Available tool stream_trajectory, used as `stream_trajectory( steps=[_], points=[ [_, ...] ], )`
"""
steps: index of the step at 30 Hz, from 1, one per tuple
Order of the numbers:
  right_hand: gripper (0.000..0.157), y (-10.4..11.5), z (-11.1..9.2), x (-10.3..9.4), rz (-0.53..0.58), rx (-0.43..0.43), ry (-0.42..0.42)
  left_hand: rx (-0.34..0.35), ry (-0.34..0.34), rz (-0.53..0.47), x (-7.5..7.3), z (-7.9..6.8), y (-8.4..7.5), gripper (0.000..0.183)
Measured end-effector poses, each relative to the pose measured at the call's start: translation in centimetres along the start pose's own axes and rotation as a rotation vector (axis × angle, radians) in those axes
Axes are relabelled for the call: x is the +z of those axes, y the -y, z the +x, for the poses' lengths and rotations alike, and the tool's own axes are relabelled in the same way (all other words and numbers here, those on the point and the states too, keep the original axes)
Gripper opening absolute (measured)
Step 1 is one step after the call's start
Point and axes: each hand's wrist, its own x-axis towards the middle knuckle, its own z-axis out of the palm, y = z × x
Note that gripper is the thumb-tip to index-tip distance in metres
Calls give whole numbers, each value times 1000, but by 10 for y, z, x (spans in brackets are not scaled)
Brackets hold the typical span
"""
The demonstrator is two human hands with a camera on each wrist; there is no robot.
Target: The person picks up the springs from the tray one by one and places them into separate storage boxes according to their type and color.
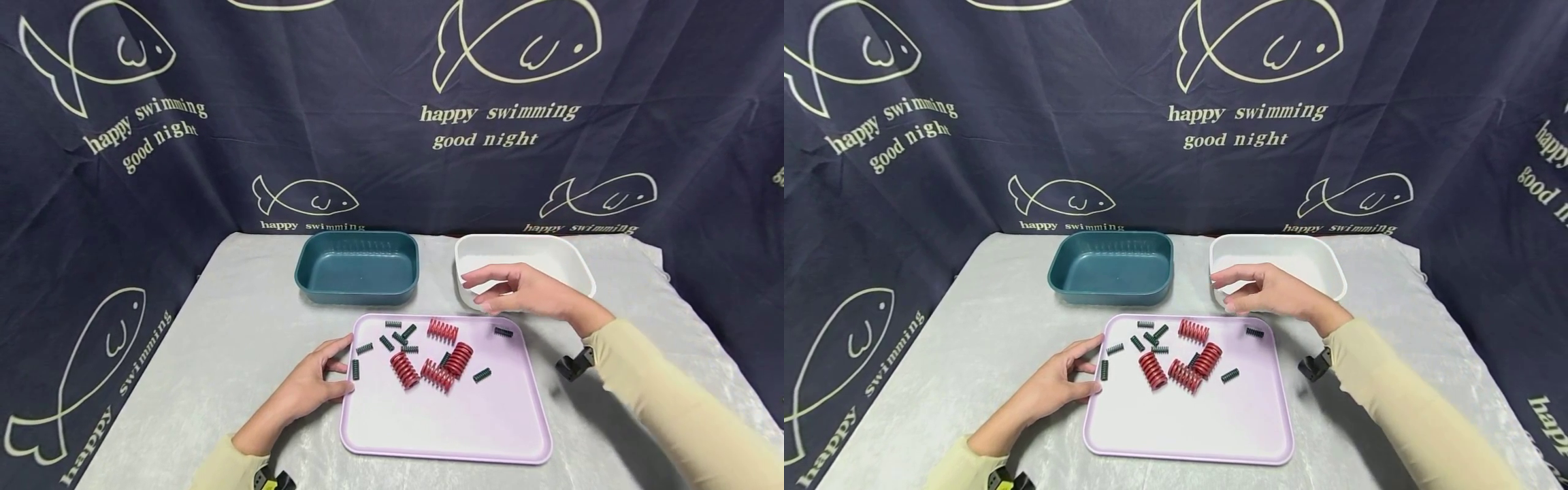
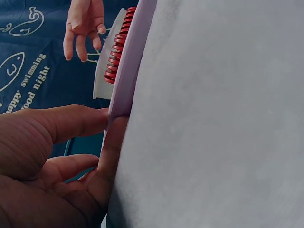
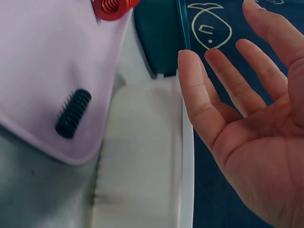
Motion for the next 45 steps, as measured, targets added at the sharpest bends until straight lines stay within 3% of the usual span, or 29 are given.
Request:
stream_trajectory(
  steps=[16,23,37,45],
  points=[
    [59,-9,1,31,82,-12,90,1,4,-3,0,0,0,82],
    [56,-18,5,45,56,-34,76,-7,6,-16,0,-1,0,82],
    [56,-28,10,60,15,9,54,-16,11,-28,1,0,-1,82],
    [52,-30,15,70,-60,-4,-42,-22,8,-32,2,0,-2,82]
  ],
)
